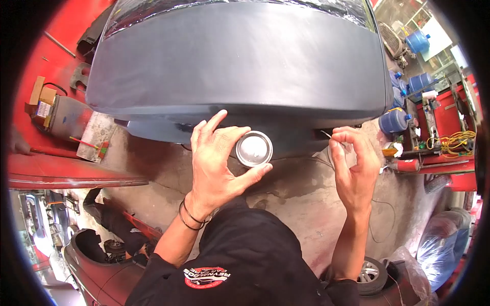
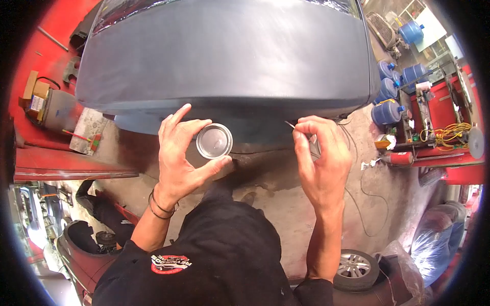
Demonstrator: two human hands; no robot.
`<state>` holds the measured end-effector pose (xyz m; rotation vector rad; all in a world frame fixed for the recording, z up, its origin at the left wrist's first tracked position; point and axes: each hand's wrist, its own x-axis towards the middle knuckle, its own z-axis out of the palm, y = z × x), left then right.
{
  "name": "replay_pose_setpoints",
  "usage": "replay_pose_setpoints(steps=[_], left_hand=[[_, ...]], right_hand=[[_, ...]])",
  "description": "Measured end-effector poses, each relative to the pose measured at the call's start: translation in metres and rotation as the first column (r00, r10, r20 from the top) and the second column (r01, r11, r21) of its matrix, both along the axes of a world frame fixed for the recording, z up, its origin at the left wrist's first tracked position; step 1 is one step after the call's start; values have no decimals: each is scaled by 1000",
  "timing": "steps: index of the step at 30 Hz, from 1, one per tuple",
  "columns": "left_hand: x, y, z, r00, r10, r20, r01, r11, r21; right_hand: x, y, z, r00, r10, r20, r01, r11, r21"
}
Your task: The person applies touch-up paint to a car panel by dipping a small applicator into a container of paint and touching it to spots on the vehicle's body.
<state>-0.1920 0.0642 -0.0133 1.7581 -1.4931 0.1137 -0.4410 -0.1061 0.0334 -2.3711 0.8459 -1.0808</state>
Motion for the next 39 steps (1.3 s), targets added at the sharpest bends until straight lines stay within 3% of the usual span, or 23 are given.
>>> replay_pose_setpoints(steps=[2, 6, 10, 16, 20, 29, 35, 38, 39], left_hand=[[13, -11, 8, 1000, -27, 9, 27, 1000, 10], [44, -28, 22, 997, -72, 15, 72, 997, 26], [82, -38, 32, 995, -103, -9, 103, 993, 54], [129, -51, 36, 989, -144, -37, 146, 987, 71], [146, -54, 36, 986, -153, -60, 157, 985, 77], [151, -56, 41, 996, -84, -32, 87, 992, 96], [132, -47, 42, 1000, -6, -17, 7, 995, 102], [118, -46, 44, 1000, 8, -8, -7, 995, 96], [111, -47, 45, 1000, 10, -6, -10, 995, 96]], right_hand=[[13, -7, 6, 999, 11, -38, -12, 999, -38], [41, -16, 11, 996, 44, -78, -34, 991, 130], [63, -23, 8, 990, 51, -132, -30, 987, 159], [102, -58, 8, 922, 51, -384, -53, 999, 5], [116, -73, 6, 857, 70, -511, -84, 996, -5], [142, -91, 0, 869, 47, -492, -105, 990, -91], [118, -99, 11, 811, 47, -583, -191, 963, -188], [104, -99, 16, 824, 82, -560, -185, 974, -129], [98, -98, 13, 880, 108, -462, -156, 986, -67]])
